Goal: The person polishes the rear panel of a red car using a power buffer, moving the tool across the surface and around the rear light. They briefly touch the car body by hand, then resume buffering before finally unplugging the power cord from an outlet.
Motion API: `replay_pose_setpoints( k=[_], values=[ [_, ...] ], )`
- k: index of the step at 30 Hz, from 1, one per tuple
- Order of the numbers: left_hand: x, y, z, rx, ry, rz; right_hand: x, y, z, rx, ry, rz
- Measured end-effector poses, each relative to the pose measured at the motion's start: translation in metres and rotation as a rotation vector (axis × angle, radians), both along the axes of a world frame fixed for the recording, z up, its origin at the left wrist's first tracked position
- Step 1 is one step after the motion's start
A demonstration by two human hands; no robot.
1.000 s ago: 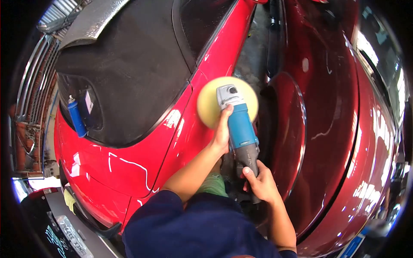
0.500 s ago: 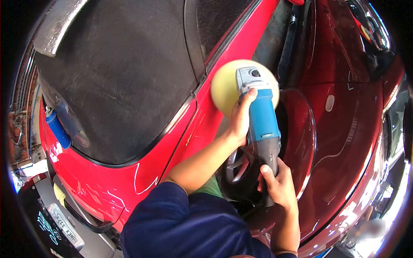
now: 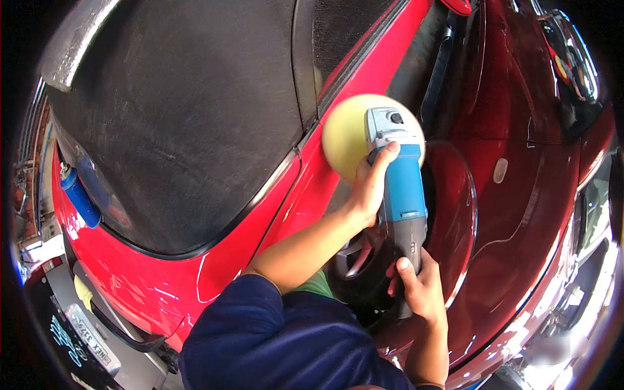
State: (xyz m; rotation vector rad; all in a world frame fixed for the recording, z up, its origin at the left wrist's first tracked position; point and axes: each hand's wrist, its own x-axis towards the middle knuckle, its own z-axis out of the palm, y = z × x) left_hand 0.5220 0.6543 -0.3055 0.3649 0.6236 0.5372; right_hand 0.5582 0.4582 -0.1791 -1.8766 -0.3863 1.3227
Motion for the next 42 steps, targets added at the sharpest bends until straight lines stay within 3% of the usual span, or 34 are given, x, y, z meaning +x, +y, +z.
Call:
replay_pose_setpoints(
  k=[10,23,32,42],
  values=[
    [0.003,0.006,-0.011,0.099,0.114,0.045,-0.002,0.007,-0.008,0.048,0.031,-0.017],
    [0.006,0.023,-0.026,-0.029,0.029,-0.01,0.005,0.018,-0.014,-0.021,-0.026,0.038],
    [-0.006,-0.029,-0.008,-0.012,0.078,-0.108,-0.027,-0.022,0.009,-0.103,-0.054,-0.081],
    [-0.004,-0.012,-0.019,0.038,0.017,0.025,-0.012,-0.016,-0.016,-0.046,-0.064,-0.002]
  ],
)
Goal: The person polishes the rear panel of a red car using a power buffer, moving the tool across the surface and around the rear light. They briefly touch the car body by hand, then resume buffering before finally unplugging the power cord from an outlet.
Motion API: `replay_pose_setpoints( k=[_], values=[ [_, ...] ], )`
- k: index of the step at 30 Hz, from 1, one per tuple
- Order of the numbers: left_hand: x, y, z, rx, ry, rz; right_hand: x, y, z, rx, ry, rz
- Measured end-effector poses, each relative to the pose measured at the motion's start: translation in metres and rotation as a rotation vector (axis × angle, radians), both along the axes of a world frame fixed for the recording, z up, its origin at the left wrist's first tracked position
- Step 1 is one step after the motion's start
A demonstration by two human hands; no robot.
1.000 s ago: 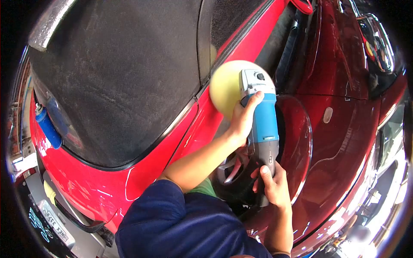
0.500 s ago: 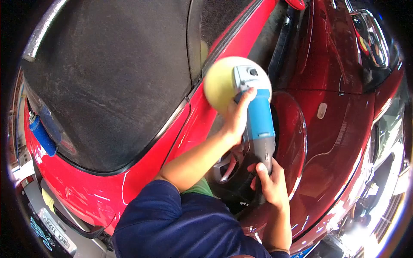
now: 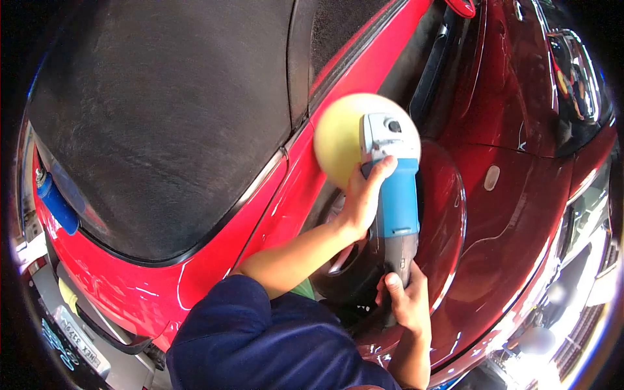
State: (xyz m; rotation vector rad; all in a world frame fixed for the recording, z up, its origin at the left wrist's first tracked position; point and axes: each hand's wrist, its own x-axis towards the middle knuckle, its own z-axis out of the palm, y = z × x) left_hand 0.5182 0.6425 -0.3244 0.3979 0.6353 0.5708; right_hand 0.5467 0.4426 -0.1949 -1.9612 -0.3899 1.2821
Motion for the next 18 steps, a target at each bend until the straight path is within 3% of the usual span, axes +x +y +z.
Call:
replay_pose_setpoints(
  k=[9,12,18],
  values=[
    [0.0,0.016,-0.001,-0.07,0.014,0.004,0.014,0.019,0.005,-0.027,0.03,0.044],
    [-0.005,0.007,0.021,-0.013,0.067,0.036,0.007,0.013,0.018,-0.033,0.059,-0.019],
    [-0.021,-0.03,0.018,0.035,0.102,-0.087,-0.029,-0.034,0.008,-0.003,0.156,-0.187]
  ],
)
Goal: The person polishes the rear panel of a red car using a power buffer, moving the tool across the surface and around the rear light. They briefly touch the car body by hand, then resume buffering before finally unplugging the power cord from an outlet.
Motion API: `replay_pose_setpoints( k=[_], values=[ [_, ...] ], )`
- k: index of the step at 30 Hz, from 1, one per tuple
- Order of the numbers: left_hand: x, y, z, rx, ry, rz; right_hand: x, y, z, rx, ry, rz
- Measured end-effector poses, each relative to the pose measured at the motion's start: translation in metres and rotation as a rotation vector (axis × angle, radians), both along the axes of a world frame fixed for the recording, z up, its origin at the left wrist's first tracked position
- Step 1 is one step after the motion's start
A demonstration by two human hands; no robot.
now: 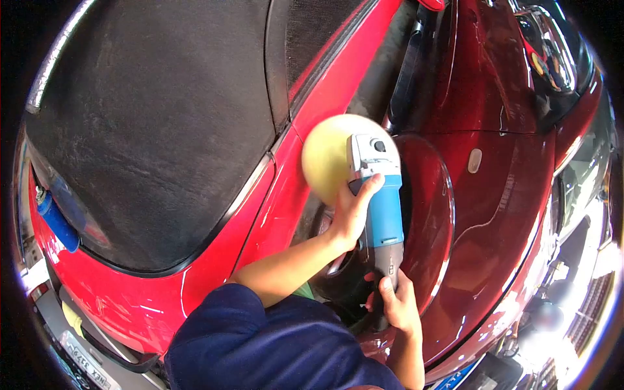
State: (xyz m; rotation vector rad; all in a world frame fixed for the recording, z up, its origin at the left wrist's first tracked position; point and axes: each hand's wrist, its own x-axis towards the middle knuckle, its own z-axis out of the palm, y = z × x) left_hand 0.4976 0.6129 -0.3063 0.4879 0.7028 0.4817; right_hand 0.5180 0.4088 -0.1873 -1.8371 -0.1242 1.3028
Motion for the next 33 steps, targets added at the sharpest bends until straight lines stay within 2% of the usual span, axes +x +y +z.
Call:
replay_pose_setpoints(
  k=[4,8,9,13,19,21,22,23,25,26,28,30,31,33],
  values=[
    [-0.003,-0.014,-0.001,0.079,-0.014,-0.013,-0.013,-0.025,-0.022,-0.025,-0.092,0.05],
    [-0.01,-0.022,-0.008,0.051,-0.038,-0.027,-0.018,-0.027,-0.019,-0.076,-0.202,0.123],
    [-0.01,-0.023,-0.015,-0.003,-0.075,-0.032,-0.016,-0.02,-0.013,-0.043,-0.306,0.16],
    [-0.009,-0.01,-0.017,-0.076,-0.082,0.0,0.0,-0.011,-0.016,-0.177,-0.325,0.247],
    [-0.021,-0.001,-0.007,-0.118,-0.03,0.072,0.002,-0.008,-0.027,-0.037,-0.211,0.232],
    [-0.023,-0.01,0.002,-0.085,-0.006,-0.032,-0.006,-0.026,-0.032,0.047,-0.256,0.179],
    [-0.028,-0.02,0.022,-0.089,-0.02,-0.11,-0.021,-0.039,-0.042,0.068,-0.368,0.145],
    [-0.039,-0.027,-0.003,-0.02,0.02,-0.14,-0.026,-0.044,-0.038,0.047,-0.303,0.167],
    [-0.043,-0.047,0.021,0.085,-0.037,-0.237,-0.044,-0.063,-0.06,0.123,-0.408,0.132],
    [-0.041,-0.061,0.025,0.185,-0.078,-0.231,-0.047,-0.073,-0.057,0.161,-0.342,0.064],
    [-0.03,-0.073,0.036,0.338,-0.251,-0.384,-0.044,-0.085,-0.036,0.145,-0.293,0.032],
    [-0.008,-0.087,0.084,0.505,-0.384,-0.514,-0.053,-0.095,-0.031,0.28,-0.335,-0.128],
    [-0.006,-0.043,0.102,0.554,-0.442,-0.572,-0.06,-0.048,-0.028,0.291,-0.364,-0.204],
    [-0.009,-0.059,0.136,0.672,-0.49,-0.608,-0.063,-0.063,-0.007,0.358,-0.402,-0.239]
  ],
)
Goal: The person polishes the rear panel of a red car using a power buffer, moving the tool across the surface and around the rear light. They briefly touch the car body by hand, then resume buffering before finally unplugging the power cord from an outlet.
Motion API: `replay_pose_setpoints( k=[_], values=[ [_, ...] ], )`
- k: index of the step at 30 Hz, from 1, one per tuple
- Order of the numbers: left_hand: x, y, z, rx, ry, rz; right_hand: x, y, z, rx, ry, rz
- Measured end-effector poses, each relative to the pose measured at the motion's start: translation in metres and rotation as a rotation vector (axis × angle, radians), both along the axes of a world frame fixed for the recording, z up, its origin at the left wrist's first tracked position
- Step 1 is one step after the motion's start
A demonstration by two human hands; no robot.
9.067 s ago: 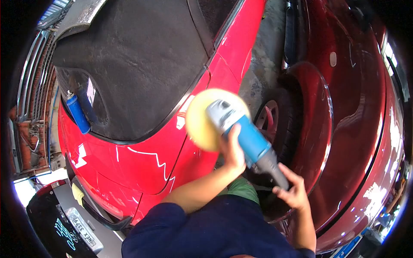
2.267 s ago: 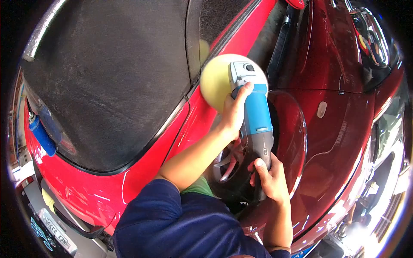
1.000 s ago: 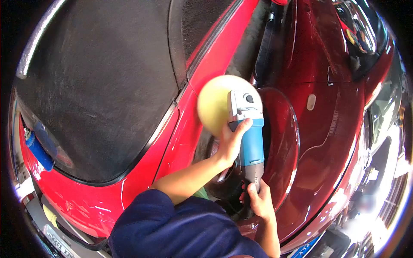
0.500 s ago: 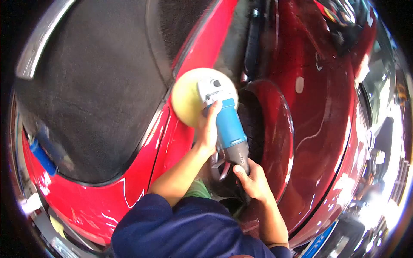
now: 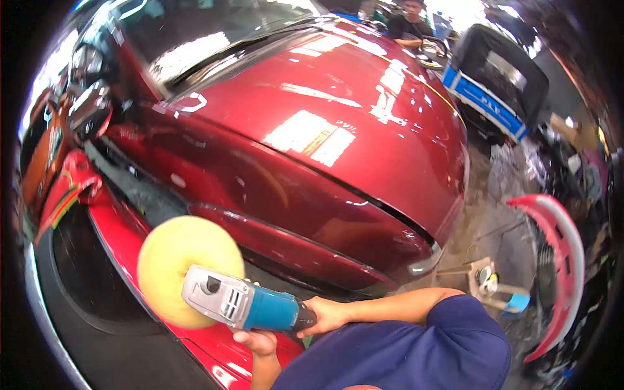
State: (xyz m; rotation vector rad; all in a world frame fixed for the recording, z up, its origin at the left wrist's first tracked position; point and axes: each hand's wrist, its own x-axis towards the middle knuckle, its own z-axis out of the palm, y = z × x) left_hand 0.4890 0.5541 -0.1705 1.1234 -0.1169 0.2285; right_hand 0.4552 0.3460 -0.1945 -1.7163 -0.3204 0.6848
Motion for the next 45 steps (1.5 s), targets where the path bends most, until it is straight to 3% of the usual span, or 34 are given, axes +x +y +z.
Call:
replay_pose_setpoints(
  k=[2,5,9,13,17,18,20,22,27,31,45],
  values=[
    [-0.006,-0.01,0.028,0.051,-0.089,-0.035,-0.008,-0.004,0.014,0.056,-0.067,-0.041],
    [-0.026,-0.04,0.028,0.041,-0.132,-0.103,-0.019,-0.029,-0.007,0.172,-0.16,-0.054],
    [-0.056,-0.105,0.0,-0.181,-0.247,-0.663,-0.07,-0.11,-0.034,0.235,-0.318,-0.032],
    [-0.082,-0.106,0.005,-0.302,-0.16,-0.624,-0.1,-0.117,-0.025,0.221,-0.359,-0.066],
    [-0.105,-0.128,0.034,-0.121,-0.193,-0.859,-0.129,-0.135,-0.034,0.24,-0.468,-0.143],
    [-0.098,-0.115,0.027,0.043,-0.231,-0.893,-0.136,-0.134,-0.045,0.267,-0.499,-0.176],
    [-0.106,-0.109,0.036,0.139,-0.241,-0.881,-0.147,-0.125,-0.049,0.302,-0.536,-0.221],
    [-0.119,-0.114,0.039,0.121,-0.209,-0.714,-0.155,-0.12,-0.045,0.356,-0.559,-0.282],
    [-0.135,-0.173,0.058,0.109,-0.39,-0.982,-0.175,-0.108,-0.053,0.322,-0.591,-0.472],
    [-0.065,-0.143,0.023,-0.003,-0.24,-1.246,-0.191,-0.097,-0.059,0.226,-0.541,-0.597],
    [-0.096,-0.22,0.007,-0.009,-0.094,-1.541,-0.255,-0.091,-0.068,0.202,-0.434,-1.02]
  ],
)
